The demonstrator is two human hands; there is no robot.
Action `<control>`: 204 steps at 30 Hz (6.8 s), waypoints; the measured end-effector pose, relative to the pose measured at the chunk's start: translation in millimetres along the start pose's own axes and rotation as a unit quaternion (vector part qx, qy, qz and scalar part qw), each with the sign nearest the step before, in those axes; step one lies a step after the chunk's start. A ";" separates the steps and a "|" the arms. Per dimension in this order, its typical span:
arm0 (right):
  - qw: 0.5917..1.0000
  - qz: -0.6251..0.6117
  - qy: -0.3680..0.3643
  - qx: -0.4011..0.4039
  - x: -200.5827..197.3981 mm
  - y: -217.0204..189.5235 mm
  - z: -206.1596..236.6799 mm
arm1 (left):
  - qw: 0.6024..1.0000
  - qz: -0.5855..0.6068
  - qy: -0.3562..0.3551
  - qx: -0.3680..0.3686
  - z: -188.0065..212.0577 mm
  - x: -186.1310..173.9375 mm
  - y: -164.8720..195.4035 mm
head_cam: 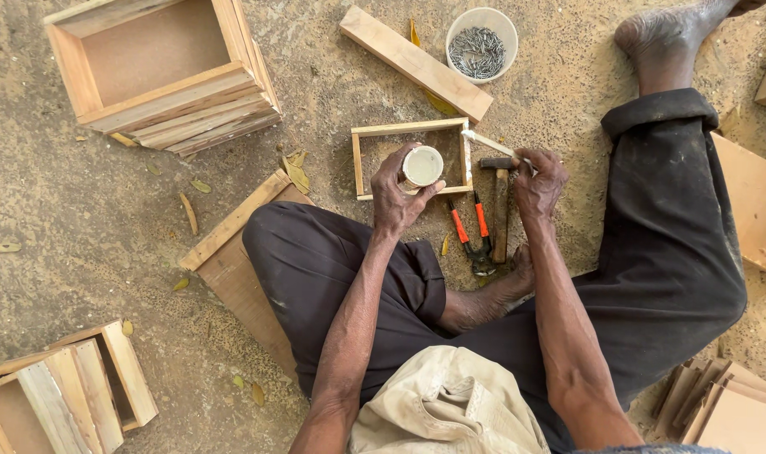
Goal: The person sits on the ground assembling small wooden box frames. They hold a small cup of white glue and use a brush to apply glue along the joints of a wooden frame, working around the edges, then set the frame aside and pick up a flat wooden panel.
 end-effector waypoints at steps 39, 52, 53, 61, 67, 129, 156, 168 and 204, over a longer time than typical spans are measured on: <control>0.998 -0.049 -0.041 0.027 -10.3 7.2 9.9 | 1.000 -0.012 0.011 0.001 3.4 3.2 -0.9; 0.997 0.033 -0.072 -0.016 -34.2 26.1 47.1 | 0.999 -0.010 0.029 0.043 -0.1 4.9 7.8; 0.997 0.026 -0.070 -0.020 -38.1 25.8 52.1 | 0.997 -0.025 0.036 0.058 0.5 5.0 10.3; 0.999 -0.014 -0.046 0.000 -47.6 24.7 61.8 | 0.999 0.020 0.025 0.026 -4.4 6.2 9.1; 0.995 0.047 -0.082 0.016 -42.3 34.5 64.7 | 0.999 0.026 0.027 0.021 -7.2 7.2 7.7; 0.921 0.235 -0.055 -0.307 -104.1 -217.9 40.4 | 0.979 -0.057 0.013 0.196 6.2 -2.6 61.7; 0.985 -0.071 -0.073 0.136 -108.1 -120.1 48.8 | 0.992 -0.044 0.031 0.111 2.9 -1.5 36.0; 0.932 -0.278 -0.111 0.206 -57.7 -59.9 80.9 | 0.992 -0.040 0.020 0.116 4.4 0.8 30.0; 0.799 -0.526 -0.125 0.264 -45.5 -19.0 142.5 | 0.996 0.022 0.045 0.075 -12.3 -40.3 23.2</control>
Point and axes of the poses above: each hand's wrist, its own z-axis away from the middle knuckle, its own x-axis out of the palm, y = z × x, the point moved 6 cm from there along -z, towards the middle knuckle, and after that the axes turned 4 degrees about -x, right-handed, at the moved point
